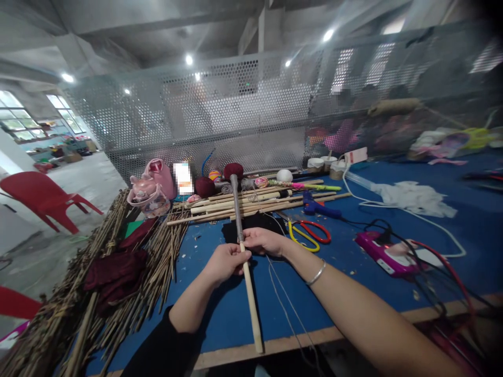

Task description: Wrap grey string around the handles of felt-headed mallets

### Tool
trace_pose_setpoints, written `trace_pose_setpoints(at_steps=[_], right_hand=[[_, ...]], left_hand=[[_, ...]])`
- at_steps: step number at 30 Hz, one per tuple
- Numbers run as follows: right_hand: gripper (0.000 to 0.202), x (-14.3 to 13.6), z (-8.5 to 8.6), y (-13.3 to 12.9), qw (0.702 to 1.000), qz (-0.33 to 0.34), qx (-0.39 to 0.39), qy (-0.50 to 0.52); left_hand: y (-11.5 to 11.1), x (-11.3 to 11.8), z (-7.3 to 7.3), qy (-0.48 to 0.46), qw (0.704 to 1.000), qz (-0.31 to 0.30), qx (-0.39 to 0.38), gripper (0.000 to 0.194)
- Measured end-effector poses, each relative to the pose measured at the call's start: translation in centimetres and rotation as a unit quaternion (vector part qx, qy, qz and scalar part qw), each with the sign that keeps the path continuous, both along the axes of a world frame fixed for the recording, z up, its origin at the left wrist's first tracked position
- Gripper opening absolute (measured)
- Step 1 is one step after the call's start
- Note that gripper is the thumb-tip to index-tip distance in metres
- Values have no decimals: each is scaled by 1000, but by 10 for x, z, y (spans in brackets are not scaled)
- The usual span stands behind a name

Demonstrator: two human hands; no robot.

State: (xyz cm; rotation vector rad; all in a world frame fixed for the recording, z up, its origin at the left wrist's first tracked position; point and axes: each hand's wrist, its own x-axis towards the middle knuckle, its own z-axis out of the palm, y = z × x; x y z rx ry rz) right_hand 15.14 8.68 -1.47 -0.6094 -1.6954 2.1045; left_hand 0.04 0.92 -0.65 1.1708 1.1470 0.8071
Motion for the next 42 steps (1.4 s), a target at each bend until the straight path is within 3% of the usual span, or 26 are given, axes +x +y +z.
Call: trace_pose_setpoints(at_steps=[9,13,18,21,23,27,33,36,38,40,42], right_hand=[[27,0,1,2,1000,-7,14,-11],[25,-1,1,1,999,-21,13,-29],[23,-4,4,-2,999,-29,14,-42],[23,-5,6,-3,999,-34,7,-41],[24,-5,7,-3,999,-33,1,-41],[22,-4,6,-2,999,-30,3,-43],[18,-4,6,-3,997,-52,11,-48],[18,-5,8,-3,997,-62,4,-51],[19,-4,9,-3,997,-67,4,-49],[20,-3,10,-2,996,-73,9,-48],[21,-2,10,-2,995,-80,17,-52]], left_hand=[[-1,2,1,-10,1000,9,10,32],[-3,9,3,-48,997,46,-48,23],[-5,25,8,-231,955,105,-156,4],[-3,31,7,-319,910,153,-217,11],[-2,34,6,-338,894,182,-233,14],[0,37,4,-344,892,200,-215,15],[3,36,5,-335,890,187,-247,27],[2,36,4,-318,901,192,-225,29],[0,35,2,-263,930,200,-162,31],[-2,32,0,-147,967,202,-56,33],[-3,27,-2,-17,982,186,36,33]])
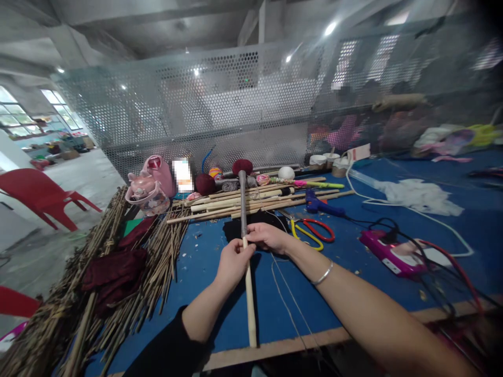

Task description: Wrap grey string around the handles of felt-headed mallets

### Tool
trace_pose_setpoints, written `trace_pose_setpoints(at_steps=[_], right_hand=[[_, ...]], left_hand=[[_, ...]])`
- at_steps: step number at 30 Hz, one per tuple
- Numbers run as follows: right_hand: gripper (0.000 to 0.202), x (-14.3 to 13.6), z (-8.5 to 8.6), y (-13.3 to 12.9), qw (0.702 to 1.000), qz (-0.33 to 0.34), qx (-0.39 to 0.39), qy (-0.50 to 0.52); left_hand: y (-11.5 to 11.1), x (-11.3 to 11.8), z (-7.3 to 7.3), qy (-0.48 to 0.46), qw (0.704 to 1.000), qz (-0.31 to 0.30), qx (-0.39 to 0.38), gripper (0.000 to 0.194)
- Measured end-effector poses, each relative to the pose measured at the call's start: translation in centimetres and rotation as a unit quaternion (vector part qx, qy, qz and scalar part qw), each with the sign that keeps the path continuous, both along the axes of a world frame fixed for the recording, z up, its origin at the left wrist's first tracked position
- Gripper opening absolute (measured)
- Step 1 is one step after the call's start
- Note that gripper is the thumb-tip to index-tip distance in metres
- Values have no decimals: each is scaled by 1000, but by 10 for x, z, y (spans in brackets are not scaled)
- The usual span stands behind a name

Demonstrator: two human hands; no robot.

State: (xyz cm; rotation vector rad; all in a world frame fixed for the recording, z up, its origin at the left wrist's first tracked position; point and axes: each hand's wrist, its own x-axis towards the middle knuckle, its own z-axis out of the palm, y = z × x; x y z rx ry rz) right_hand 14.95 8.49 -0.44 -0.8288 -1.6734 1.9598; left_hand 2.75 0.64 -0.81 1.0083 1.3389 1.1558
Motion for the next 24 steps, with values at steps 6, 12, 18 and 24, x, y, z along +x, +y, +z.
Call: trace_pose_setpoints(at_steps=[6,12,18,24], right_hand=[[24,5,1,1,1000,17,-11,-5],[27,10,7,0,995,53,-71,49],[25,1,4,-3,1000,4,-7,-28],[28,2,2,-4,1000,7,-30,-3]], left_hand=[[1,-9,0,32,993,-105,-45,34],[-1,-9,11,-165,969,-168,-75,36],[-1,-9,7,-72,984,-130,-102,34],[0,-14,10,-95,980,-148,-91,32]])
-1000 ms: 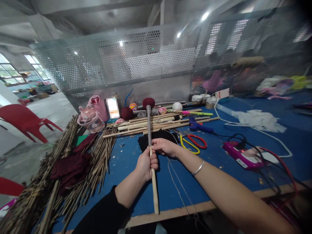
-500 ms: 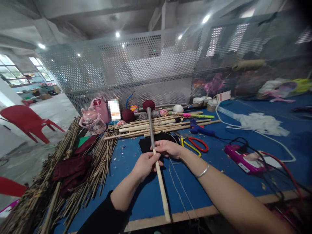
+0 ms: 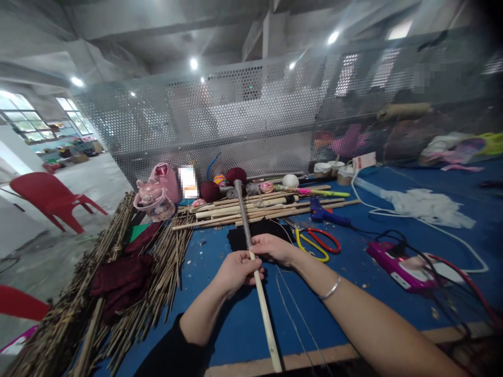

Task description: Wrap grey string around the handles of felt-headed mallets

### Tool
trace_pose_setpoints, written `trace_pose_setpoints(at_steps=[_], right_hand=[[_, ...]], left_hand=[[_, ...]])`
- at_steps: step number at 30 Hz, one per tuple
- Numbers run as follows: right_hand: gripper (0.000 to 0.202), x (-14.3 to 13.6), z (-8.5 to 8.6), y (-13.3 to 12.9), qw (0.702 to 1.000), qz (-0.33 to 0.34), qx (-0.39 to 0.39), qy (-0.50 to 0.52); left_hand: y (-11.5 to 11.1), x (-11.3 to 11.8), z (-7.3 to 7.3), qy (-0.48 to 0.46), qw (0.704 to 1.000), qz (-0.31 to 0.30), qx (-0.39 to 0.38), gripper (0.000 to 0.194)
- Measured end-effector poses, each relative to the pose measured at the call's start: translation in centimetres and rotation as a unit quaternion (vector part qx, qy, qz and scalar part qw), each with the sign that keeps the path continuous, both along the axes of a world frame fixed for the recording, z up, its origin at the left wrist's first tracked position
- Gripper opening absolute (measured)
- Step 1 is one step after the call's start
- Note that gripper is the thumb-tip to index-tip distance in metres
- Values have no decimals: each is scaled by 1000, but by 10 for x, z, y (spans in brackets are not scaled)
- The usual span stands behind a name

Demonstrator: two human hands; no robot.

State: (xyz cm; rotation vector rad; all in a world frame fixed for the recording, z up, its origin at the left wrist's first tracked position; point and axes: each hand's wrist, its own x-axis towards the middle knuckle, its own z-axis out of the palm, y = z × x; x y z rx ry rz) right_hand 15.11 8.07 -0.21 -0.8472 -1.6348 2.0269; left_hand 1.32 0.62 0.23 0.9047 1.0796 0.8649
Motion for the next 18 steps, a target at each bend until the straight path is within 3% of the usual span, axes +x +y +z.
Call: trace_pose_setpoints(at_steps=[4,7,11,18], right_hand=[[27,4,-1,1,999,29,-26,20],[27,1,-4,1,1000,-7,6,0],[27,-4,-3,0,998,-58,30,-2],[19,-4,8,-5,983,-118,117,-76]], left_hand=[[-1,-4,7,-90,994,-57,-27,34],[0,-6,1,-15,999,-28,-26,34],[3,-3,-7,75,996,33,32,36],[7,0,3,35,998,-31,30,32]])
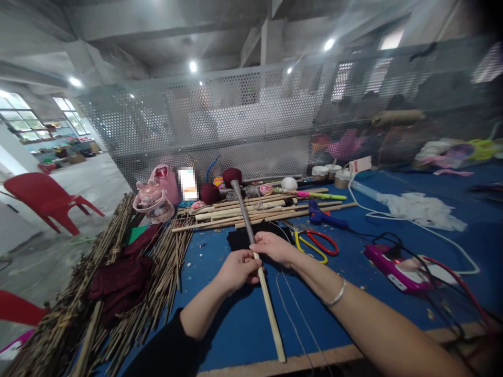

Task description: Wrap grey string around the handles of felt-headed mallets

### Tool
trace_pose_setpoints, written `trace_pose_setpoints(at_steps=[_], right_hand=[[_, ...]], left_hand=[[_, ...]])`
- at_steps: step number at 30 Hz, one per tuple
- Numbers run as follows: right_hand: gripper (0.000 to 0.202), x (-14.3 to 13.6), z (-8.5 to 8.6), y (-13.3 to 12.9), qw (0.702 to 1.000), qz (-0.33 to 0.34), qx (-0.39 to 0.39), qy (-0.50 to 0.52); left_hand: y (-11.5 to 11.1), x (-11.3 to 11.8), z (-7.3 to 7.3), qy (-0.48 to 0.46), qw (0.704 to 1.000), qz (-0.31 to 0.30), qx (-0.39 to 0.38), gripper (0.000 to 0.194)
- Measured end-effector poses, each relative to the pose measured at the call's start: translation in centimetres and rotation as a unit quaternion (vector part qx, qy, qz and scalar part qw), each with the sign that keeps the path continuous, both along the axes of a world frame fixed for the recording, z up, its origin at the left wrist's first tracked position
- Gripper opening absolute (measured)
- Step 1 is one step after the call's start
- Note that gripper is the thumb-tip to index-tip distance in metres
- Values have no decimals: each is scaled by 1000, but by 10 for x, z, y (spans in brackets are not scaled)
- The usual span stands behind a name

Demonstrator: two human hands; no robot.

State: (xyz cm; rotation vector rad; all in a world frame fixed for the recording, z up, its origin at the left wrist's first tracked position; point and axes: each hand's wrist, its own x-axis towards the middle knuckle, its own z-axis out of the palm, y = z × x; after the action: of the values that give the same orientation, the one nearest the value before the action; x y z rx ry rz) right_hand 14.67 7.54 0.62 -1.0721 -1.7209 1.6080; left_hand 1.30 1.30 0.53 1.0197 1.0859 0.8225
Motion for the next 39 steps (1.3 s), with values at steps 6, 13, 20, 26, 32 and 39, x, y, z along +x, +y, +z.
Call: trace_pose_setpoints(at_steps=[6,13,20,26,32,39], right_hand=[[15,-2,0,0,995,-14,13,-97],[23,10,-7,-1,991,85,-86,60],[28,25,-8,7,978,154,-116,77],[24,20,-6,0,972,146,-169,78],[21,9,-11,-4,986,89,-114,89],[25,12,-5,-5,975,120,-166,87]], left_hand=[[-1,1,-5,-18,999,-19,-36,36],[-5,3,-9,14,1000,4,7,39],[-10,0,-6,-33,999,-15,-40,40],[-11,-5,-4,-91,993,-57,-49,37],[-13,0,-10,-14,999,-23,-33,34],[-15,2,0,-90,992,-39,-74,36]])
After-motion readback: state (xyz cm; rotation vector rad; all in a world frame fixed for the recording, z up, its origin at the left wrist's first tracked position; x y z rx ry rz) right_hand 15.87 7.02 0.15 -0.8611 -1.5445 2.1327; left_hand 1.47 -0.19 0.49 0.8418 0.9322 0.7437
